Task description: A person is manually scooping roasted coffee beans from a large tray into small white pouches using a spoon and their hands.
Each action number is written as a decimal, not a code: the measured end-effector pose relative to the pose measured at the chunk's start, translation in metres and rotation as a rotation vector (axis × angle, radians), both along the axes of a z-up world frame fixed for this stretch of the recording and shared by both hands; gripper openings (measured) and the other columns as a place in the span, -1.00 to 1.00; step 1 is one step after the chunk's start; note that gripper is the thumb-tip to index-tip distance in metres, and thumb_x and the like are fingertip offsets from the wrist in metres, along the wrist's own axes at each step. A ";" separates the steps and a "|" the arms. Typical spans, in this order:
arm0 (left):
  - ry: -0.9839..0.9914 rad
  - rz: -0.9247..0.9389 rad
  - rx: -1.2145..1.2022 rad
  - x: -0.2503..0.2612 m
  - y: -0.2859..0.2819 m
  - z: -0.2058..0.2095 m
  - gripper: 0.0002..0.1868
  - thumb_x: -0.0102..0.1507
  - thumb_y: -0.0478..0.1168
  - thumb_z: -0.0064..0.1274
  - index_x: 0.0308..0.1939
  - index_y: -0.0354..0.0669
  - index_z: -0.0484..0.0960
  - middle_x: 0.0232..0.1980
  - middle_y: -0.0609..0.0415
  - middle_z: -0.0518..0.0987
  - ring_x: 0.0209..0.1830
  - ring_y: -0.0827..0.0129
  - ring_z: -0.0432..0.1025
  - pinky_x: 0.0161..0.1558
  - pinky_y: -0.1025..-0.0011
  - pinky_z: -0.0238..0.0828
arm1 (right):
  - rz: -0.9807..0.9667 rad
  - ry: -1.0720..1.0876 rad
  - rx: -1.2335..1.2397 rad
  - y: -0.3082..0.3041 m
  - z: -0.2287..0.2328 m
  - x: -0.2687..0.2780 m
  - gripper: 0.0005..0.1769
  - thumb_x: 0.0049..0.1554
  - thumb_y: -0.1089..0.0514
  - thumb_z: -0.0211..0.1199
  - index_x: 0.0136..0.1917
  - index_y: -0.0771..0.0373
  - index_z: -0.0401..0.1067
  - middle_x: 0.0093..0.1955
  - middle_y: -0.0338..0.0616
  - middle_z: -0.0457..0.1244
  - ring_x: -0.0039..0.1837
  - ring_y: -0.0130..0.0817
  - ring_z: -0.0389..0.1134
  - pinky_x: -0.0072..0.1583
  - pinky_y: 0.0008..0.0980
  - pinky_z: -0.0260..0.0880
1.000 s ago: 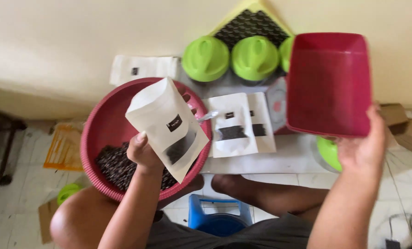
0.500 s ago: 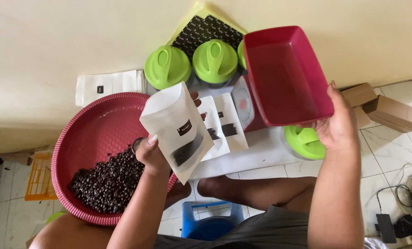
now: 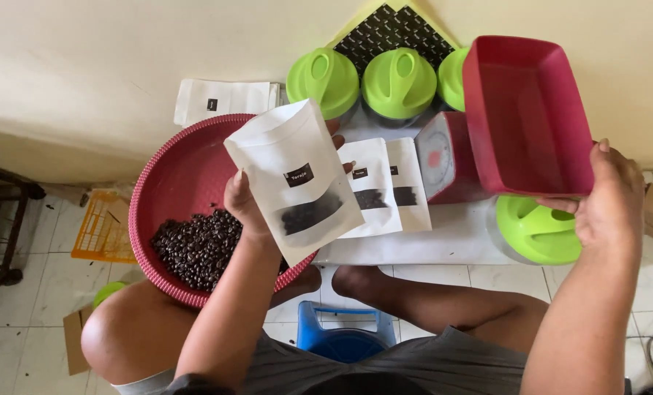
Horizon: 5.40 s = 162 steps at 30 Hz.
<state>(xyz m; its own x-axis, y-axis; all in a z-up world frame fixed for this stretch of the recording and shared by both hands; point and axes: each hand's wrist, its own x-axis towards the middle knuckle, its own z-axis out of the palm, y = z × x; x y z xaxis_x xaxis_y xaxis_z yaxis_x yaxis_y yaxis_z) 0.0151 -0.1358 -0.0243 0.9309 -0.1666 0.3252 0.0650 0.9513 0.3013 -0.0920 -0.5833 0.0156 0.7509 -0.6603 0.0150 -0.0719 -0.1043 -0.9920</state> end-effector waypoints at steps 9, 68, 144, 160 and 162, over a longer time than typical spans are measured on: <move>-0.285 -0.094 0.117 0.006 0.063 -0.008 -0.42 0.30 -0.17 0.04 0.38 -0.34 0.47 0.19 -0.13 0.66 0.23 0.06 0.53 0.10 0.29 0.58 | 0.026 0.124 -0.169 -0.001 0.012 0.000 -0.63 0.48 -0.08 0.10 0.29 0.24 0.41 0.28 -0.28 0.19 -0.01 -0.28 0.33 -0.26 -0.21 0.60; -0.329 0.351 0.694 -0.016 0.154 0.040 0.07 -0.16 -0.30 0.23 0.47 -0.34 0.25 0.22 -0.17 0.51 0.23 0.20 0.41 0.27 0.15 0.34 | 1.227 0.526 -1.058 0.370 -0.078 0.085 -0.45 0.17 -0.05 0.29 0.38 0.16 0.36 0.24 0.12 0.23 0.29 0.16 0.36 0.24 0.04 0.43; -0.149 0.194 0.617 -0.033 0.147 -0.005 0.02 0.02 -0.03 0.20 0.48 -0.42 0.18 0.25 -0.34 0.44 0.26 -0.18 0.34 0.23 -0.29 0.25 | 1.002 -0.278 -0.298 0.373 0.014 0.111 -0.74 0.31 0.12 0.20 0.19 0.31 0.41 0.06 0.00 0.32 0.19 -0.16 0.38 0.19 -0.11 0.43; 0.068 0.260 1.099 -0.028 0.117 0.041 -0.28 0.03 -0.20 0.45 0.18 -0.46 0.51 -0.07 -0.28 0.63 -0.07 0.01 0.57 0.04 0.04 0.56 | 0.626 -0.330 -0.299 0.386 -0.025 0.067 -0.73 0.37 0.11 0.11 -0.17 0.18 0.43 -0.30 -0.09 0.38 -0.19 -0.38 0.41 0.01 -0.33 0.42; 0.140 0.299 1.181 -0.035 0.106 0.062 -0.65 0.00 -0.28 0.50 -0.23 -0.34 0.71 -0.42 0.07 0.59 -0.39 0.45 0.43 -0.25 0.52 0.40 | 0.606 -0.306 -0.258 0.386 -0.028 0.065 -0.68 0.37 0.01 0.08 -0.12 0.21 0.46 -0.27 -0.07 0.39 -0.14 -0.33 0.45 0.01 -0.30 0.44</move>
